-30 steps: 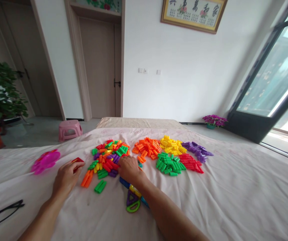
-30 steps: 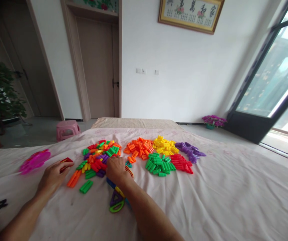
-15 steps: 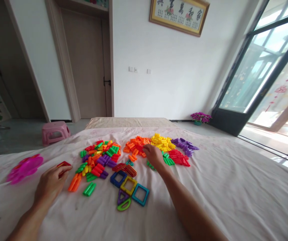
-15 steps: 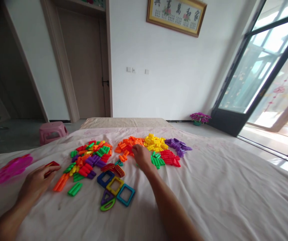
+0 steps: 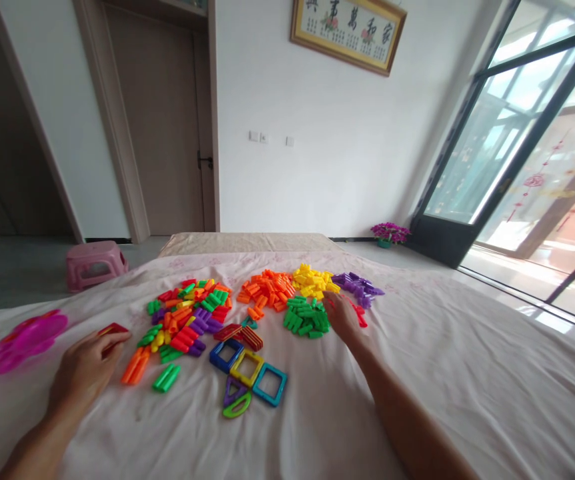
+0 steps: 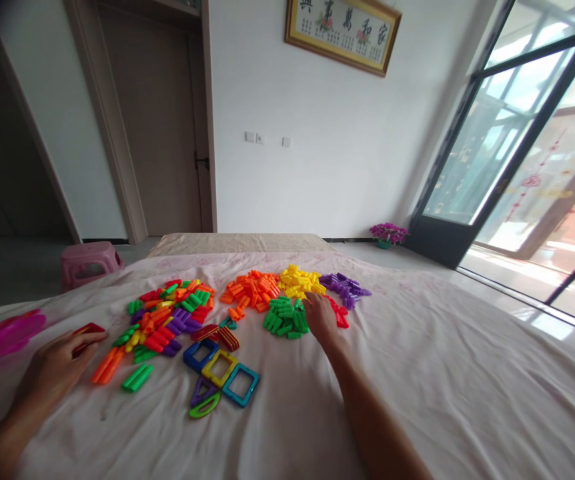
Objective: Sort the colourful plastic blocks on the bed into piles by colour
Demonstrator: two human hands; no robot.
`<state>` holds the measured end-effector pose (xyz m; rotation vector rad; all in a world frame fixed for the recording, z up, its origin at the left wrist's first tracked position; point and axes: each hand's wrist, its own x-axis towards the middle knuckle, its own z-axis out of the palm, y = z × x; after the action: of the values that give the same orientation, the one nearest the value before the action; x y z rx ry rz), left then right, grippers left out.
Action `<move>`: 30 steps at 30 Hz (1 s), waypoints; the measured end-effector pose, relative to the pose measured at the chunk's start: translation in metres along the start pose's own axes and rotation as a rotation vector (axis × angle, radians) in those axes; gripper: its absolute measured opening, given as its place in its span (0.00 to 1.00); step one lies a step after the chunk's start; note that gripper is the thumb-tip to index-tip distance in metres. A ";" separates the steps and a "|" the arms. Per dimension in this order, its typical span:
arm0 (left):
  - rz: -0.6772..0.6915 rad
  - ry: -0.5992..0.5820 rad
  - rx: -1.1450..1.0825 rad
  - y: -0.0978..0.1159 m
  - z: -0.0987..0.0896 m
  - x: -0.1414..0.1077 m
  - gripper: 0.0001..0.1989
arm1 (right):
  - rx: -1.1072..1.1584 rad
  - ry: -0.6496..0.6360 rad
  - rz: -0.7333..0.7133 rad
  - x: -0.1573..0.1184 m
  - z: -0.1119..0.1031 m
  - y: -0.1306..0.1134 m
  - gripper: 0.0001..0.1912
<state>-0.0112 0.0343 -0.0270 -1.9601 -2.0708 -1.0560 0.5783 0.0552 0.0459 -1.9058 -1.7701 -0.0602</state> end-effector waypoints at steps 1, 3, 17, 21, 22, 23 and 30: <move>-0.005 0.002 -0.014 0.001 -0.001 0.000 0.17 | 0.029 -0.039 -0.047 -0.001 0.008 -0.006 0.21; -0.006 -0.001 -0.041 0.004 -0.002 -0.002 0.17 | 0.050 -0.119 -0.142 -0.003 0.019 -0.016 0.21; 0.083 0.064 -0.014 0.002 0.003 -0.003 0.17 | 0.159 -0.117 -0.168 -0.012 0.033 -0.026 0.23; 0.083 0.035 0.015 -0.002 0.004 -0.002 0.18 | 0.238 -0.132 -0.199 -0.014 0.038 -0.025 0.25; 0.073 0.018 0.030 -0.003 0.004 -0.001 0.19 | 0.282 -0.128 -0.211 -0.015 0.039 -0.025 0.27; 0.061 -0.001 0.042 -0.003 0.003 -0.001 0.20 | 0.330 -0.112 -0.209 -0.016 0.039 -0.024 0.28; -0.005 -0.072 0.049 -0.003 0.000 0.000 0.21 | 0.467 0.051 -0.087 -0.007 0.034 -0.008 0.31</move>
<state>-0.0137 0.0349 -0.0277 -1.9996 -2.1170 -0.9400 0.5592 0.0624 0.0162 -1.4802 -1.6555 0.2500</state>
